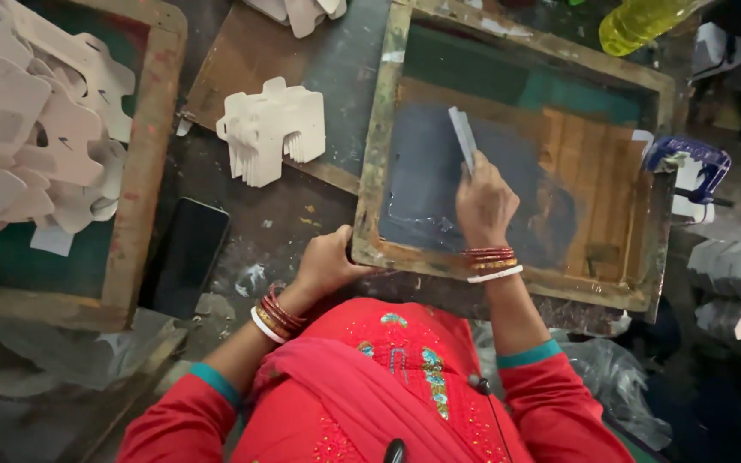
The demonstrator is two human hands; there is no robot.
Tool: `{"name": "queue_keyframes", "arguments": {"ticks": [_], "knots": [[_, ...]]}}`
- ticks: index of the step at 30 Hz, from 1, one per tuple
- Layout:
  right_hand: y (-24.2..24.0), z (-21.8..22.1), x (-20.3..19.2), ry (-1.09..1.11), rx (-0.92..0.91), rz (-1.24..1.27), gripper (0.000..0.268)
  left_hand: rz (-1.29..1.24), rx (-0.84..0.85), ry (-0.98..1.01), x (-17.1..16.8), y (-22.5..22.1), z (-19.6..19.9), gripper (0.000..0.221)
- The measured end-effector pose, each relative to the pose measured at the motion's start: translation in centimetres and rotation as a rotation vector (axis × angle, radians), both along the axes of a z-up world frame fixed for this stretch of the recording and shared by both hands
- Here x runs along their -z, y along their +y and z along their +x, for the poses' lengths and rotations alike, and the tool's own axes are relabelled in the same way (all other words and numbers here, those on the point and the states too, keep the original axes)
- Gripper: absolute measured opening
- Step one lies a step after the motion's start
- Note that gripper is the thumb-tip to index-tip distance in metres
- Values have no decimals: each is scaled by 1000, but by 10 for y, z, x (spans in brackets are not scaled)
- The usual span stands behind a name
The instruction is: Screen printing a design onto cardboard cutouts using a stencil frame and a squeegee.
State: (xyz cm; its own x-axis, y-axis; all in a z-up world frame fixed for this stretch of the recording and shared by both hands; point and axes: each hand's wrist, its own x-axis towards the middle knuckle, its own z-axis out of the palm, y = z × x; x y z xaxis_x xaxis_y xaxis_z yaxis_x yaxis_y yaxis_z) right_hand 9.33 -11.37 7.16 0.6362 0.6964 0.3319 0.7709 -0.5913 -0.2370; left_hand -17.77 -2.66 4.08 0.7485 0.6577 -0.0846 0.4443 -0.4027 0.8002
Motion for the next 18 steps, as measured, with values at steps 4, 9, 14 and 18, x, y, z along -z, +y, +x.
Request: {"name": "queue_keyframes", "arguments": {"ticks": [4, 9, 14, 18], "knots": [[1, -4, -11, 28, -198, 40, 32, -30, -5, 38, -2, 0, 0, 69], [-1, 6, -27, 157, -439, 34, 35, -38, -9, 13, 0, 0, -2, 66], [-18, 19, -43, 229, -622, -60, 39, 2, 11, 33, 5, -1, -1, 66], [-31, 23, -54, 269, -763, -173, 42, 20, -1, 44, 2, -2, -1, 67]]}}
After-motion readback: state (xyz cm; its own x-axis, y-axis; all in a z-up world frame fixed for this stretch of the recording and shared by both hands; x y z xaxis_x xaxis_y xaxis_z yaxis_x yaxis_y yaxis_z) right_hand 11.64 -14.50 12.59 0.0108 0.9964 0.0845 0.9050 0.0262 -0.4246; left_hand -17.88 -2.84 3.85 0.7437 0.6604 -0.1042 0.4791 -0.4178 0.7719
